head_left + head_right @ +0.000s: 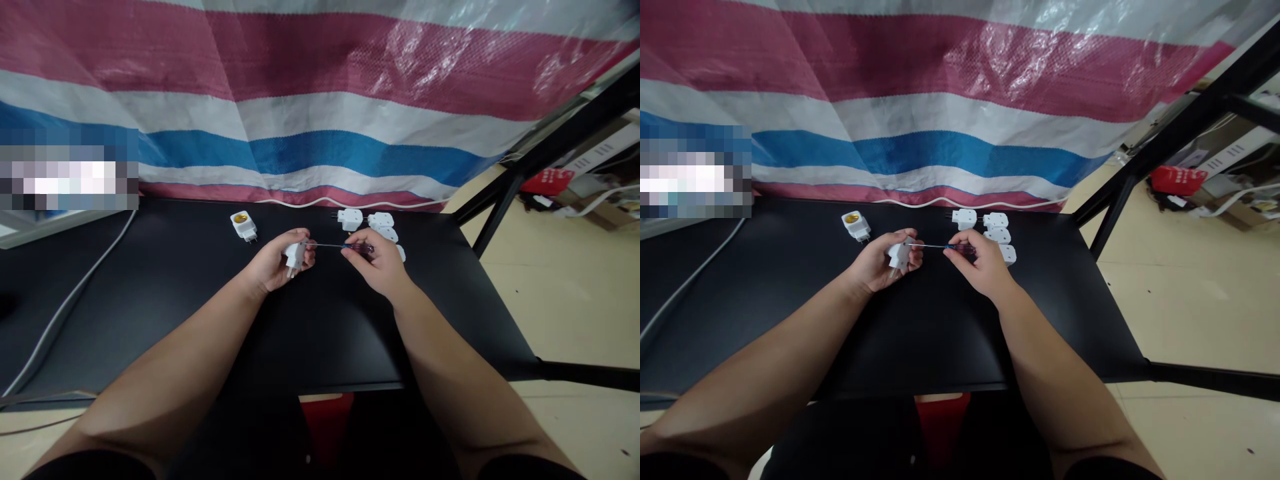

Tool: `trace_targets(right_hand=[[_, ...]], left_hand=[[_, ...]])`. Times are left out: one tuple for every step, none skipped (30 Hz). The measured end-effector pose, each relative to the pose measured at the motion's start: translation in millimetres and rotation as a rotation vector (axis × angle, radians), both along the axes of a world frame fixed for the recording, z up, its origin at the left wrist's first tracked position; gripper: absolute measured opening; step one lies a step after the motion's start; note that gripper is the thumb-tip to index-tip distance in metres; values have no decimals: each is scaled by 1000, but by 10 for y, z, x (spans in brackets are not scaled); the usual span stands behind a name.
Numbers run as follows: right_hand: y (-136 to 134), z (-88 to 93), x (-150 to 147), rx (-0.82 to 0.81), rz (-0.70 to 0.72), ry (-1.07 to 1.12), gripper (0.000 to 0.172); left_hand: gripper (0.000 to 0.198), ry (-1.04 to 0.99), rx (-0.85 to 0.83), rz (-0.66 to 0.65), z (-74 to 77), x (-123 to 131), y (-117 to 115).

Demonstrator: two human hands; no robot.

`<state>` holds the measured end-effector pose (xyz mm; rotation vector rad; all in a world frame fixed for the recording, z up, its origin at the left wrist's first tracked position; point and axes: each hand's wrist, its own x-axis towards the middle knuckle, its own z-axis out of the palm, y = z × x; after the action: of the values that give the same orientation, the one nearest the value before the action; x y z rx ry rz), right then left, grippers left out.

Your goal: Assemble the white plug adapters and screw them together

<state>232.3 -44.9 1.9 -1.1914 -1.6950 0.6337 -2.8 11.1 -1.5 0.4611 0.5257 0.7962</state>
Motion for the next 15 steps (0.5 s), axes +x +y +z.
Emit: trace_targets(right_hand=[[0, 0, -2, 3, 3, -1, 17], [-1, 1, -3, 3, 6, -7, 17], [-2, 2, -5, 0, 10, -17, 18], [-4, 3, -6, -4, 13, -27, 18], [-6, 3, -7, -8, 16, -36, 19], [-7, 3, -6, -11, 17, -42, 19], [-8, 2, -5, -13, 13, -42, 19], [-8, 1, -3, -13, 3, -35, 19], [-6, 0, 1, -12, -12, -21, 19], [-3, -2, 5, -9, -30, -1, 19], [3, -5, 11, -6, -48, 24, 19], [11, -10, 17, -5, -64, 53, 18], [21, -16, 23, -8, -73, 87, 18], [33, -26, 29, -17, -74, 128, 18], [47, -37, 36, -26, -72, 173, 19]], left_hand=[[23, -11, -26, -3, 10, -2, -3], [21, -21, -52, -11, 22, -3, -7], [20, -32, -75, -24, 36, -4, -10], [20, -44, -94, -38, 50, -5, -12], [22, -57, -108, -49, 63, -5, -14], [24, -68, -114, -57, 73, -6, -15], [24, -77, -111, -63, 78, -7, -15], [23, -84, -100, -64, 79, -8, -15], [22, -86, -82, -62, 74, -9, -15], [22, -82, -58, -59, 64, -10, -14], [24, -73, -28, -54, 49, -11, -14], [26, -59, 6, -44, 30, -12, -14], [30, -39, 45, -31, 8, -14, -14], [34, -13, 86, -18, -14, -15, -14], [38, 17, 125, -8, -36, -15, -16]])
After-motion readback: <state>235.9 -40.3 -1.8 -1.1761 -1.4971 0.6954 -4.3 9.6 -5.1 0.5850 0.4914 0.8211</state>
